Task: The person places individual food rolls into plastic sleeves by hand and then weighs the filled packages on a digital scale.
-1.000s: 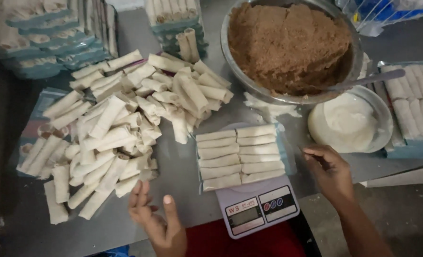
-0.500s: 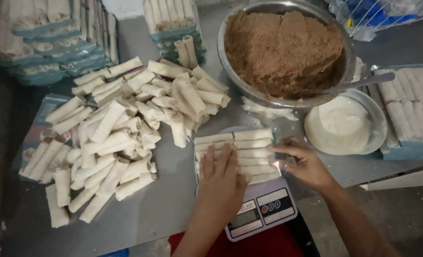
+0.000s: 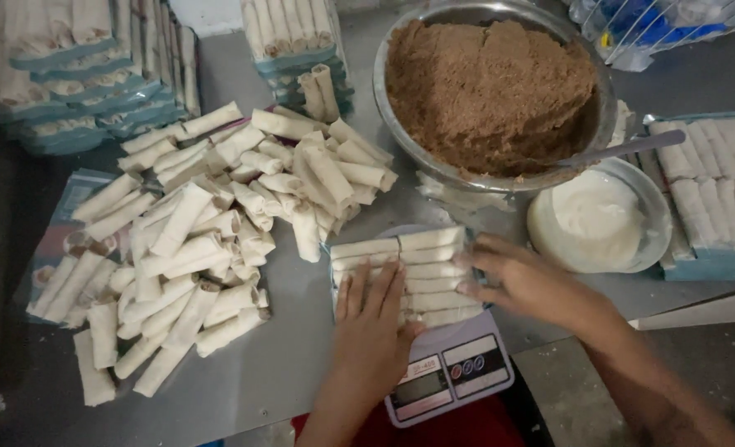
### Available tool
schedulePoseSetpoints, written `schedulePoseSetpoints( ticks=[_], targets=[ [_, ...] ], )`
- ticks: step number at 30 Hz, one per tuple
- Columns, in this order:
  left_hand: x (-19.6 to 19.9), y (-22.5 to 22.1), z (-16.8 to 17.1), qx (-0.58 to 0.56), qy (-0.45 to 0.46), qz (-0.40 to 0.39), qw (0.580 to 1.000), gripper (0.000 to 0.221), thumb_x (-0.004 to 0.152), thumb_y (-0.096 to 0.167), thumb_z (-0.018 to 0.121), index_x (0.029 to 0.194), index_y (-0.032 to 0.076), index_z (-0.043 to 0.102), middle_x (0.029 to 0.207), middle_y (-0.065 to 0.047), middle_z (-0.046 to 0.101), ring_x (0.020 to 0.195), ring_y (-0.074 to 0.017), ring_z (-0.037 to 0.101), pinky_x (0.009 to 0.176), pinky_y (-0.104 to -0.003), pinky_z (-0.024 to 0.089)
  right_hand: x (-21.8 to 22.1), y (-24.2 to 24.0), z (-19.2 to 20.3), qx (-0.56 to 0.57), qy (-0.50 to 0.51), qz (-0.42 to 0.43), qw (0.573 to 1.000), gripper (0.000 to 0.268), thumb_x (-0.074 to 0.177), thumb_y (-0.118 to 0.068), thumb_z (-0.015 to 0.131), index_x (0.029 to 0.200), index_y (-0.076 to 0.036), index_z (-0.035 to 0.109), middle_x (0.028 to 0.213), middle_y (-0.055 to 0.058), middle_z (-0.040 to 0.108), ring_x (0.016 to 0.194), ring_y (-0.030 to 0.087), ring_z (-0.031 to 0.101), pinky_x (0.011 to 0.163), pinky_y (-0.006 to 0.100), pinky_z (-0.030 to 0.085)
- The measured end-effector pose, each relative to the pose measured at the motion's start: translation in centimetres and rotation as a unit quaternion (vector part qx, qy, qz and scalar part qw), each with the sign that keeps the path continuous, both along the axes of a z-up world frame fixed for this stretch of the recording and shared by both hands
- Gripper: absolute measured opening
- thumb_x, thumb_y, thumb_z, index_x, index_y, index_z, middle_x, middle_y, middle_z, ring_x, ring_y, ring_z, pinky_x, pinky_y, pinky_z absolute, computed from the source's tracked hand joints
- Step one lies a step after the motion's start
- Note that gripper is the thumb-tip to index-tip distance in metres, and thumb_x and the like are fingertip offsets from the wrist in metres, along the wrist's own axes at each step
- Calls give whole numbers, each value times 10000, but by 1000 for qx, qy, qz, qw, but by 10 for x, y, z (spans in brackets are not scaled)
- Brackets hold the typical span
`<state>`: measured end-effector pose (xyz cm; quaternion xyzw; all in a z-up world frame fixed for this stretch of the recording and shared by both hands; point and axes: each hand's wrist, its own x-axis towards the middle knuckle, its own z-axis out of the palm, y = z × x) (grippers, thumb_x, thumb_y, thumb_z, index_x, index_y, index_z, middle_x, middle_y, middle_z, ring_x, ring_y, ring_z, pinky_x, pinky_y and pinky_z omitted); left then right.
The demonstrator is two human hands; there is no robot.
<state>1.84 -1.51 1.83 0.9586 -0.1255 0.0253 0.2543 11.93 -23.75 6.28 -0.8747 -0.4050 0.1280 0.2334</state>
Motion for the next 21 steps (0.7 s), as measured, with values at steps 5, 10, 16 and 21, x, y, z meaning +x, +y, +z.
schedulePoseSetpoints(
  ticks=[5,10,16,21],
  targets=[
    [-3,9,9,-2,6,-20,1000,615,921,341,490,1428,50,303,1522,-48,248,1402,-353,87,1101,-506,67,-1,-2,-8,-17,14,12,1000,372,820,-220,677,1157,-110,567,1043,54,508,842,186,575,731,290,456],
    [0,10,0,24,-4,-33,999,625,938,406,429,1431,49,288,1522,-52,242,1397,-361,89,1112,-506,46,-3,1,-10,-91,37,-3,995,516,862,-336,616,1300,-85,510,1113,96,503,1103,275,483,852,354,417],
    [13,2,23,-61,22,-35,997,752,900,585,369,1401,26,327,1479,-147,292,1374,-409,133,1088,-567,13,4,2,-10,-100,85,4,991,424,888,-315,591,1248,-108,505,1166,111,474,1119,277,488,915,369,382],
    [13,-6,15,15,3,-20,1000,775,891,612,354,1429,57,293,1506,-80,253,1367,-435,106,1070,-608,-21,-7,48,34,45,293,-270,916,311,910,-253,548,1119,-37,465,1111,127,467,1076,270,534,932,380,448]
  ],
)
